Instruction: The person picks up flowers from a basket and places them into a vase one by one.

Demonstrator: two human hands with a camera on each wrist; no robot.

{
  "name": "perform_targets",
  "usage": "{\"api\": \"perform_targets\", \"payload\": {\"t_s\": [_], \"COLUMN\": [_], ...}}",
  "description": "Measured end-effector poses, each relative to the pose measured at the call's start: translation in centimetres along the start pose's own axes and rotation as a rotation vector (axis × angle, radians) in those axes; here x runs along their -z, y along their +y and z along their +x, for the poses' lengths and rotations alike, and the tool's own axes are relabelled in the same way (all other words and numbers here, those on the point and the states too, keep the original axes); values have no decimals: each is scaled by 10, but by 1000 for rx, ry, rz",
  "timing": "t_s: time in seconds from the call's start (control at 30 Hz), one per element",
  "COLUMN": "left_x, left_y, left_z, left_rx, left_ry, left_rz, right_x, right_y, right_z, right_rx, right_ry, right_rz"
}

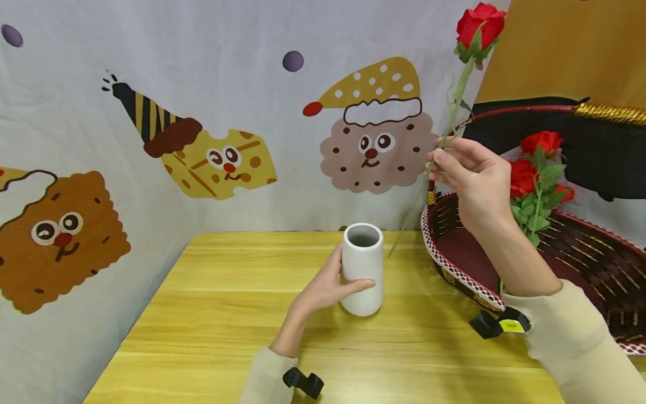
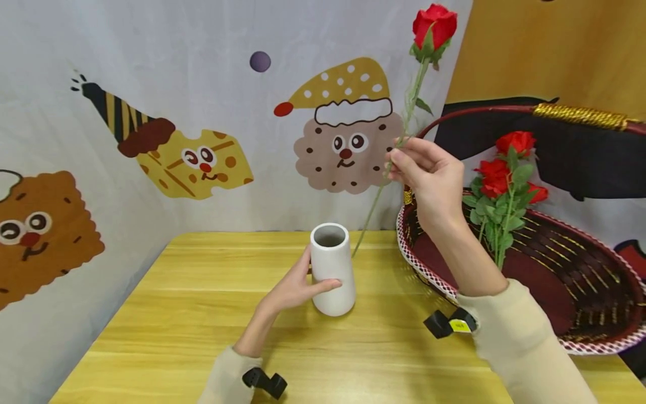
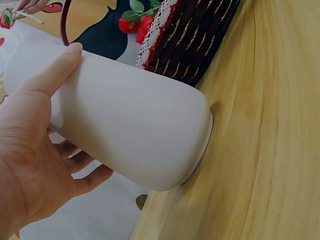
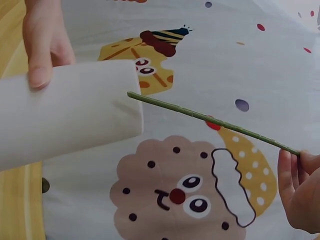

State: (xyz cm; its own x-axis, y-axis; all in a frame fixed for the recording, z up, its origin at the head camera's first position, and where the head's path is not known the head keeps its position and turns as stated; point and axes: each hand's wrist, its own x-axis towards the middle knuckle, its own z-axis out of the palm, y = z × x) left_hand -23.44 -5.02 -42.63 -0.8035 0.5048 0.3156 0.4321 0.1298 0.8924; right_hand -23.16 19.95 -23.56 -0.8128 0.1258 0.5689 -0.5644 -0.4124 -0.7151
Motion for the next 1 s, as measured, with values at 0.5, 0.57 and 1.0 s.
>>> {"api": "perform_targets", "payload": {"t_s": [0.5, 0.57, 1.0], "left_x": [1, 1, 1], "left_y": [0, -1, 0], "left_z": [0, 0, 0], "left_rx": [-1, -6, -18], "left_ry": [-5, -5, -4], "left_rz": [2, 1, -2], "right_x": [-26, -27, -36], "right_y": [2, 3, 14], "right_z": [7, 9, 7], "right_rx": [110, 119, 140], "right_ry": [26, 27, -7], "right_rz": [5, -24, -175]}}
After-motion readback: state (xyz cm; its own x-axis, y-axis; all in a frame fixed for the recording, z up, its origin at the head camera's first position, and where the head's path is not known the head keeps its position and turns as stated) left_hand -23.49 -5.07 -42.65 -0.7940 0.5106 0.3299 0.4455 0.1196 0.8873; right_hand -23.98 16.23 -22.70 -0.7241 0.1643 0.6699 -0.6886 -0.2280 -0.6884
